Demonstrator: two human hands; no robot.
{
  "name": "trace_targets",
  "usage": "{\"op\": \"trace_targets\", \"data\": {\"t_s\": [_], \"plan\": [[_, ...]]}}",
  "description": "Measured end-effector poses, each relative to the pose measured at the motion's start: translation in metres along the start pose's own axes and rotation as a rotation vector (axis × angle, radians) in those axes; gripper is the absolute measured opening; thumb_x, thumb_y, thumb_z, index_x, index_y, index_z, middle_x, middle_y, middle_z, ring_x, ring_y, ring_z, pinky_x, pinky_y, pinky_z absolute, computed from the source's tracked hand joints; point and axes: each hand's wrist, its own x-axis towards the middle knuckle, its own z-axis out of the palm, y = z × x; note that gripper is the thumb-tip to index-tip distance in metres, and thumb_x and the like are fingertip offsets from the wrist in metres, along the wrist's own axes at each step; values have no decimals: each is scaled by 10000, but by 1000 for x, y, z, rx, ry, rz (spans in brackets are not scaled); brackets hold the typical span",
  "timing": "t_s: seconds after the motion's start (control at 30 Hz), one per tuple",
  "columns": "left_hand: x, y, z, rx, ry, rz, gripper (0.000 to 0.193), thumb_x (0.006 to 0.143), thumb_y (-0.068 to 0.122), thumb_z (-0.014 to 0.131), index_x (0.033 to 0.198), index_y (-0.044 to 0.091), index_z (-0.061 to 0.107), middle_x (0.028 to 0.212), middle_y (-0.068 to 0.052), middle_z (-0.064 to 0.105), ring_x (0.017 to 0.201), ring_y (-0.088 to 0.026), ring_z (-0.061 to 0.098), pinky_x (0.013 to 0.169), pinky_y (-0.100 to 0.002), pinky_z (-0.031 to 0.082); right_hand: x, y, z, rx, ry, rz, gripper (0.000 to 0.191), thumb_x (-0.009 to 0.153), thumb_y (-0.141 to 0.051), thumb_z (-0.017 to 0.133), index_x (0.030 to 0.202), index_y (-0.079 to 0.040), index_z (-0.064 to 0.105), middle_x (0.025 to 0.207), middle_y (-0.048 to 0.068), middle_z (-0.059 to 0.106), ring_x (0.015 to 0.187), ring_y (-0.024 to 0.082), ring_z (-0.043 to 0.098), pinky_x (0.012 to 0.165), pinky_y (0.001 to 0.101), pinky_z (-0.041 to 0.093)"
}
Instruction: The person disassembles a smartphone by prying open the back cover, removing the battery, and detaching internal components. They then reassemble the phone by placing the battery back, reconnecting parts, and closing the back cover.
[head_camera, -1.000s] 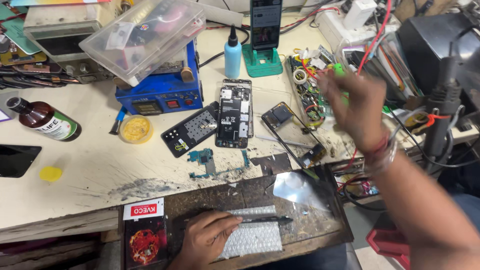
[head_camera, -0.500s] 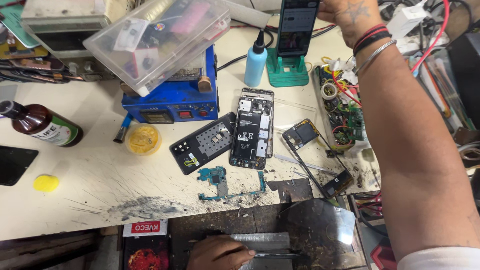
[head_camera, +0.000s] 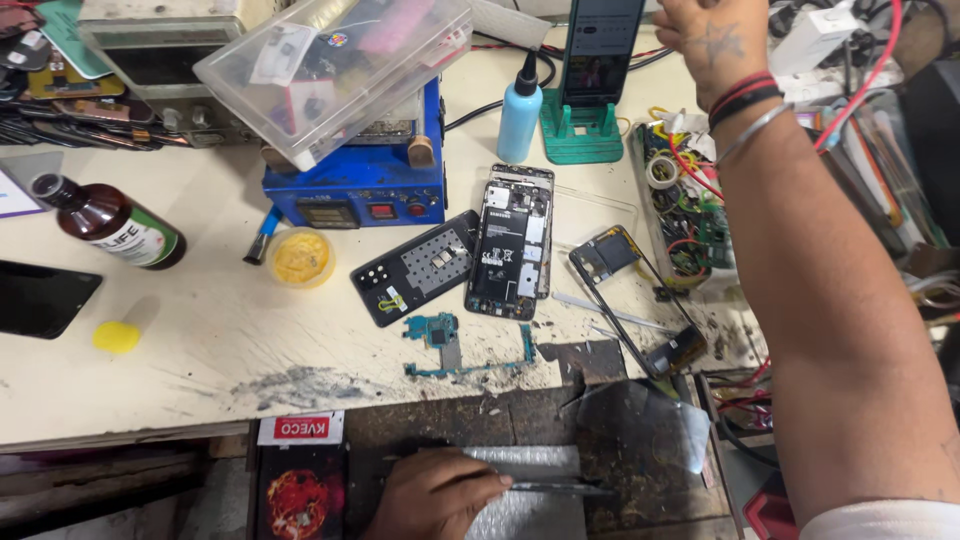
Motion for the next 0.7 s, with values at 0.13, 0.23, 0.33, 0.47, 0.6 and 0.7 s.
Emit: {"op": "trace_targets", "data": {"t_s": [0.13, 0.23, 0.33, 0.47, 0.6, 0.7], "plan": [[0, 12, -4, 8, -9, -32, 168, 827, 94, 848, 985, 112, 794, 886, -66, 757, 747, -211, 739, 636, -334, 587, -47, -26, -12, -50, 6, -105, 197, 1081, -150, 727, 1175, 19, 689, 1015, 49, 724, 886, 127, 724, 818, 278, 635], [-1, 18, -3, -13, 13, -67, 186, 827, 76, 838, 1006, 109, 800, 918, -74, 769, 769, -219, 749, 647, -333, 600, -108, -55, -20, -125, -22, -88, 250, 1081, -188, 696, 1220, 18, 679, 1048, 36, 719, 909, 110, 725, 832, 265, 614], [-5, 22, 1, 14, 19, -130, 209, 804, 92, 839, 1008, 132, 814, 934, -80, 775, 771, -230, 758, 654, -334, 612, -195, -84, -30, -322, -81, -34, 298, 1054, -212, 682, 1243, 17, 691, 1075, 52, 746, 922, 124, 708, 835, 268, 568], [-8, 23, 4, 19, 26, -159, 202, 802, 114, 848, 998, 142, 807, 935, -78, 776, 781, -223, 772, 666, -326, 620, -316, -106, -30, -479, -203, -74, 234, 949, -205, 735, 1117, -45, 760, 952, 84, 786, 858, 168, 733, 779, 311, 567], [-8, 26, 3, 0, 55, -114, 191, 821, 110, 831, 1007, 129, 792, 952, -77, 780, 823, -230, 776, 691, -331, 621, -415, -100, -10, -525, -90, -193, 206, 862, -133, 769, 1059, -73, 764, 991, 108, 790, 934, 233, 773, 823, 322, 580], [-6, 30, 3, 17, 78, -97, 194, 815, 117, 836, 1003, 124, 790, 947, -82, 775, 826, -239, 769, 694, -337, 616, -447, -74, 8, -467, 24, -273, 178, 894, -98, 745, 1069, -69, 734, 1056, 122, 772, 1003, 253, 763, 888, 329, 583]]}}
